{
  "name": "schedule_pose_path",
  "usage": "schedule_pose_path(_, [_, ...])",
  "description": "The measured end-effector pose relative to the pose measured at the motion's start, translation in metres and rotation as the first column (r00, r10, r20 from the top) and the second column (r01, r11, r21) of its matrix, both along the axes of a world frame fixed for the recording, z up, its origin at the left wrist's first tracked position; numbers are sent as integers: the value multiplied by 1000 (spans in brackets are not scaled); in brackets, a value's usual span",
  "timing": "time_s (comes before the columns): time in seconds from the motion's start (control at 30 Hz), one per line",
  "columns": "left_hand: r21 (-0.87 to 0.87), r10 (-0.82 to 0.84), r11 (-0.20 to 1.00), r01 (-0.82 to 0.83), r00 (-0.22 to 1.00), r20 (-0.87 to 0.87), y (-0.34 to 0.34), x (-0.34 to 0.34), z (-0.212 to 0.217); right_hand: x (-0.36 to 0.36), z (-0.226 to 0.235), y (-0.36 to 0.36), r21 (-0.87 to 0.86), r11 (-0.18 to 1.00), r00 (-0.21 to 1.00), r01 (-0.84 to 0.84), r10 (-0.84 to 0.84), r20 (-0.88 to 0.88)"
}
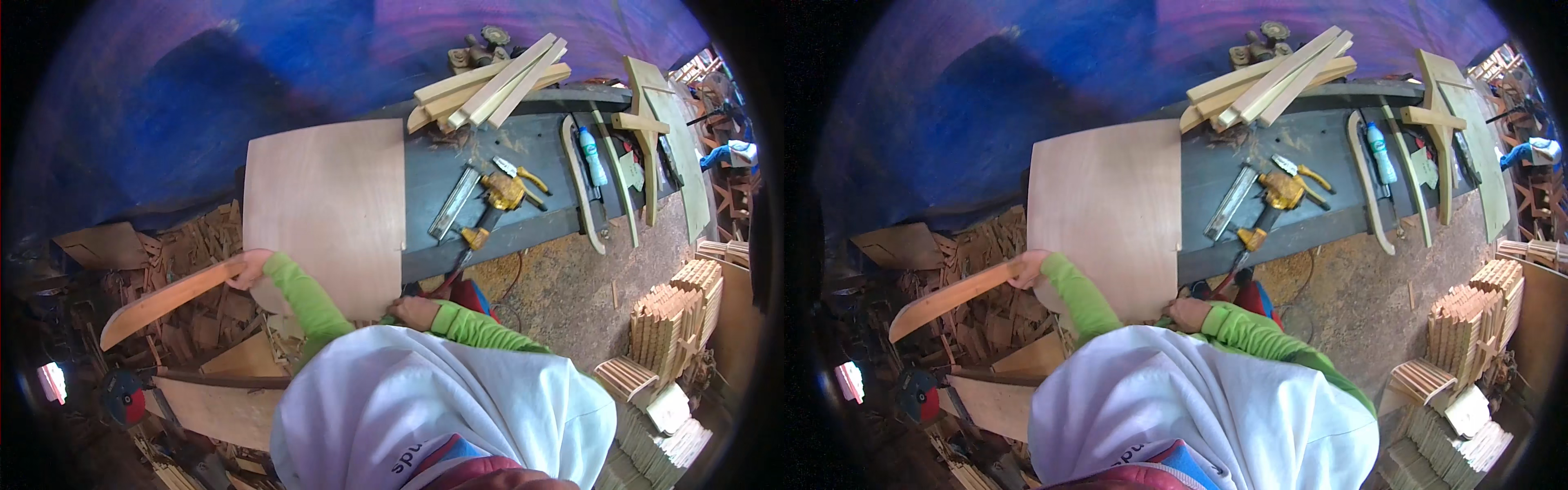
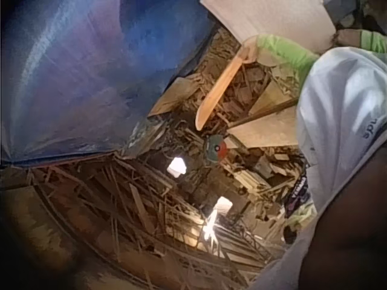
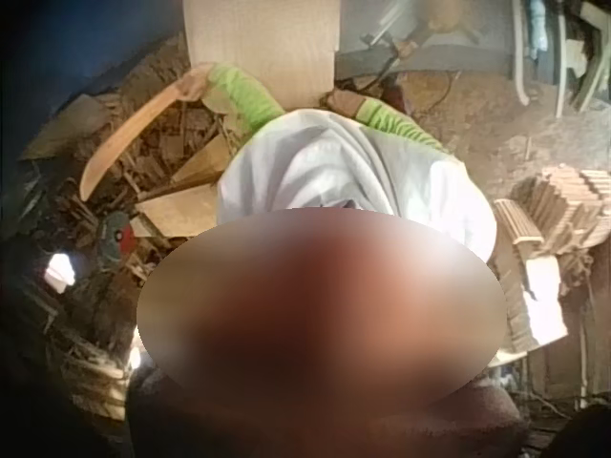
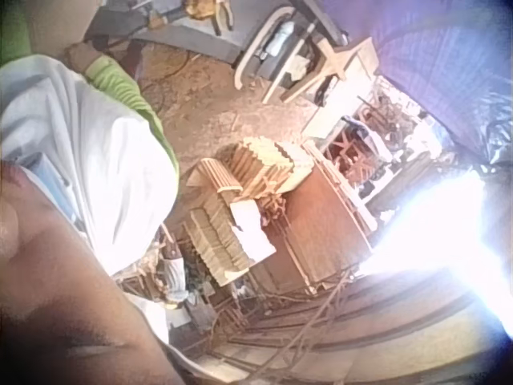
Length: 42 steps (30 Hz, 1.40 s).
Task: Assembling wooden chair components using a pneumatic nail gun at a workshop workbench.
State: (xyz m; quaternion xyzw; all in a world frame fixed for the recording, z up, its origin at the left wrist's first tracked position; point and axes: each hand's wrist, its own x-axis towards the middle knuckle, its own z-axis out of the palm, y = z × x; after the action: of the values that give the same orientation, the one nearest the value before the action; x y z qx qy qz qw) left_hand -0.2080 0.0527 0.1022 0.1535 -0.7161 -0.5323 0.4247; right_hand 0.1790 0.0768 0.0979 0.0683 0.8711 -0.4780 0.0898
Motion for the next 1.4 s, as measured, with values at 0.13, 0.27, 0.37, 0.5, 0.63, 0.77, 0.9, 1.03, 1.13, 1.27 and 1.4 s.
schedule_pose_path(0.13, [67,-575,802,593,798,-181,118,118,25,23,61,72,-146,953,953,264,-280,-110])
schedule_pose_path(0.27, [-148,-965,84,985,117,233,234,156,44,70,137,167,-300,828,852,474,-517,-82])
schedule_pose_path(0.37, [255,-930,-62,965,-149,335,283,141,22,84,210,253,-49,857,791,513,-494,-362])
schedule_pose_path(0.5, [379,-695,-194,905,-399,598,298,136,11,65,235,373,121,770,675,626,-458,-579])
schedule_pose_path(0.63, [468,-660,-174,866,-456,598,294,156,20,19,177,472,303,793,769,529,-297,-566])
schedule_pose_path(0.77, [554,-692,-113,825,-465,552,291,163,24,-1,164,476,469,862,956,193,-57,-289])
schedule_pose_path(0.9, [560,-745,-114,821,-444,498,290,165,22,15,204,461,681,725,975,-104,208,-72])
schedule_pose_path(1.03, [552,-770,-148,821,-446,456,292,161,5,18,196,483,866,441,958,-235,256,129])
schedule_pose_path(1.13, [494,-784,-158,855,-413,463,284,155,-12,18,182,501,881,360,944,-308,232,235])
schedule_pose_path(1.27, [397,-778,-181,900,-378,502,278,168,8,19,161,524,851,415,945,-323,182,271])
schedule_pose_path(1.4, [424,-792,-173,889,-381,477,265,172,6,3,163,530,740,563,928,-368,279,248])
